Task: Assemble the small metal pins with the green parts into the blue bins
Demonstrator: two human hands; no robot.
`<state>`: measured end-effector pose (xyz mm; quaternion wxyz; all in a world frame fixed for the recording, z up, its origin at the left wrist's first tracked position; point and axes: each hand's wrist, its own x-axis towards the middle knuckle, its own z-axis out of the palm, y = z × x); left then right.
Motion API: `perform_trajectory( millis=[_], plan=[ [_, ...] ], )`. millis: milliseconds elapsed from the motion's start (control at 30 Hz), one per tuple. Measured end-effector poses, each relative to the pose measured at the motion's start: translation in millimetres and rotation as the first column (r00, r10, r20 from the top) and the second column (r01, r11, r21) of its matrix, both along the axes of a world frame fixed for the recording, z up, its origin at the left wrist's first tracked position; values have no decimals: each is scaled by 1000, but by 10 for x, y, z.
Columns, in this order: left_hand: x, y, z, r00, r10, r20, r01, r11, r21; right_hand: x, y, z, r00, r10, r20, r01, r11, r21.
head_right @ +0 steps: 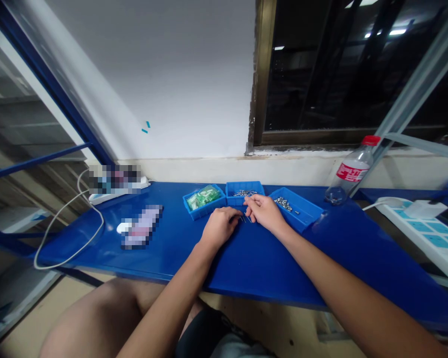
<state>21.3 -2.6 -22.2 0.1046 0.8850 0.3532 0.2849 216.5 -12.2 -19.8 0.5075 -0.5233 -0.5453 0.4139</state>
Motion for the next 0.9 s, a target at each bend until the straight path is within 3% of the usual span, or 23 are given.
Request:
perform_trajectory(
  millis=[267,433,500,700,767,900],
  plan=[
    [-13,30,-39,992,6,125,-5,1000,-7,7,-41,-3,992,-2,127,-11,994,105],
    [-15,37,-44,955,59,290,-41,997,-66,-5,-55,-15,919,-104,379,-15,954,299],
    [-10,41,-34,938,67,340,-43,996,-76,-15,-47,-31,890,-97,445,-51,950,308],
    [-8,52,-10,870,113,480,-42,987,-157,-31,-41,-70,909,2,417,-105,969,224],
    [-11,48,-2,868,122,482,-43,984,-171,-16,-48,-60,898,-33,439,-87,964,250],
    [-16,19,27,894,144,423,-121,989,-81,32,-46,-47,871,-179,457,16,941,338]
  ],
)
